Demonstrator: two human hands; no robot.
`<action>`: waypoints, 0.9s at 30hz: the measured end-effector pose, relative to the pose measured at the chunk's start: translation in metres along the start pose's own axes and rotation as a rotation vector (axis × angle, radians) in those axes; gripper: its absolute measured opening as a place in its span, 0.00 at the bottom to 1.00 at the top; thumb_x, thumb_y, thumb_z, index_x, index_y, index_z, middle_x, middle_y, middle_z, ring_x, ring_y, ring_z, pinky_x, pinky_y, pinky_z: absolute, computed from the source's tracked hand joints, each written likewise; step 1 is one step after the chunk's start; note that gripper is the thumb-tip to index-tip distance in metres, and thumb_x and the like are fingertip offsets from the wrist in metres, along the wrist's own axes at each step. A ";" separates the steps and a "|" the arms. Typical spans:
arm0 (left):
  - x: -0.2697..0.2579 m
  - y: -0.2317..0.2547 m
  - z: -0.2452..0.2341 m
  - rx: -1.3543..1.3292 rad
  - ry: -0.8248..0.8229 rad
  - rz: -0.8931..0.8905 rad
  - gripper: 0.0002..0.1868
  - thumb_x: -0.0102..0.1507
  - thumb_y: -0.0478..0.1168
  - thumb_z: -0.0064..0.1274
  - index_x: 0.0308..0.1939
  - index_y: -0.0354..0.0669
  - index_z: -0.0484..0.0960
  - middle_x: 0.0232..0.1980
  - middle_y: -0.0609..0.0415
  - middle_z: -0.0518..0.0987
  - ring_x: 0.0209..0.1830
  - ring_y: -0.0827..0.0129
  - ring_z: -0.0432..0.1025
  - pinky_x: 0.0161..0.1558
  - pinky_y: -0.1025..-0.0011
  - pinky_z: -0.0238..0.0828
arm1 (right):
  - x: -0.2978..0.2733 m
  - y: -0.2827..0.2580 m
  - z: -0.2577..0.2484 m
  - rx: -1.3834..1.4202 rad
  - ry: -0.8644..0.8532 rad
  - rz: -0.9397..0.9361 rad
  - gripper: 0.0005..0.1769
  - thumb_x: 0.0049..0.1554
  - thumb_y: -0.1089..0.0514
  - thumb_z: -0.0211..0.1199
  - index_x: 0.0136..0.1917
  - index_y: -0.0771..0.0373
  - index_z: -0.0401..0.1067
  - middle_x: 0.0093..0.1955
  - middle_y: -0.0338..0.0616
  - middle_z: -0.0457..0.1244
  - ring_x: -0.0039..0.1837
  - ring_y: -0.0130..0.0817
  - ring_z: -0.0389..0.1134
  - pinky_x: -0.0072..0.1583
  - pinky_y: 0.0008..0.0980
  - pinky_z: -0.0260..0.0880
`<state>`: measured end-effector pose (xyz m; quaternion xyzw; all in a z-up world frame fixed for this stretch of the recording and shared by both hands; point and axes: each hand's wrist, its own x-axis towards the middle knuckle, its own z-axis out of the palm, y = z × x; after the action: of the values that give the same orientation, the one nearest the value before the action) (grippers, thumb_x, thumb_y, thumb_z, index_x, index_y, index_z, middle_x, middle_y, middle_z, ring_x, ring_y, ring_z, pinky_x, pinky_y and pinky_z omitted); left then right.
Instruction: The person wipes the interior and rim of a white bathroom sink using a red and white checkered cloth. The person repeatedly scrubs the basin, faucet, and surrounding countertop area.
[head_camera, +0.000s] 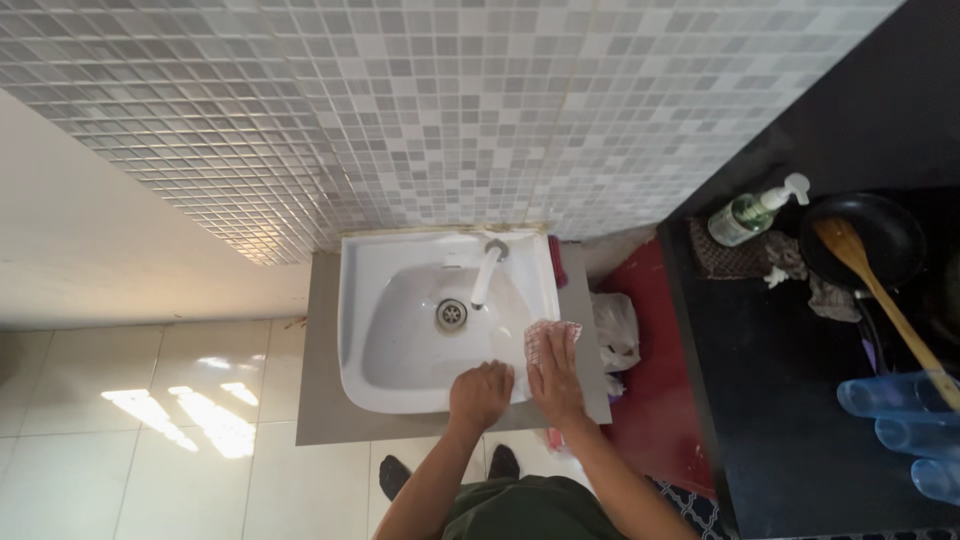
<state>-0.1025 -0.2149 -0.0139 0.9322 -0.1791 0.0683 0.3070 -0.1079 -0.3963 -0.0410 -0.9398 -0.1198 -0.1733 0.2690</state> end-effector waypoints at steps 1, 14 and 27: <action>-0.006 0.003 0.000 0.000 0.026 0.009 0.17 0.67 0.45 0.44 0.28 0.43 0.80 0.31 0.48 0.81 0.31 0.52 0.77 0.35 0.55 0.75 | -0.011 -0.005 0.006 0.028 0.023 0.082 0.37 0.63 0.55 0.53 0.80 0.70 0.47 0.83 0.71 0.39 0.83 0.71 0.38 0.78 0.58 0.42; -0.012 0.010 0.007 0.038 0.117 -0.039 0.17 0.67 0.43 0.46 0.24 0.43 0.76 0.25 0.47 0.78 0.26 0.50 0.74 0.33 0.53 0.71 | 0.045 0.024 -0.002 0.005 -0.168 0.151 0.39 0.60 0.62 0.57 0.81 0.63 0.48 0.83 0.71 0.40 0.77 0.71 0.50 0.73 0.55 0.57; -0.005 -0.001 0.000 0.008 -0.027 0.000 0.15 0.69 0.44 0.44 0.31 0.43 0.78 0.32 0.49 0.80 0.34 0.52 0.76 0.39 0.53 0.70 | 0.033 -0.010 0.016 -0.366 -0.203 0.287 0.42 0.54 0.61 0.59 0.78 0.68 0.51 0.81 0.72 0.39 0.72 0.68 0.54 0.69 0.55 0.61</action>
<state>-0.1068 -0.2123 -0.0154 0.9342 -0.1830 0.0565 0.3009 -0.0765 -0.3752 -0.0357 -0.9928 0.0216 -0.0567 0.1030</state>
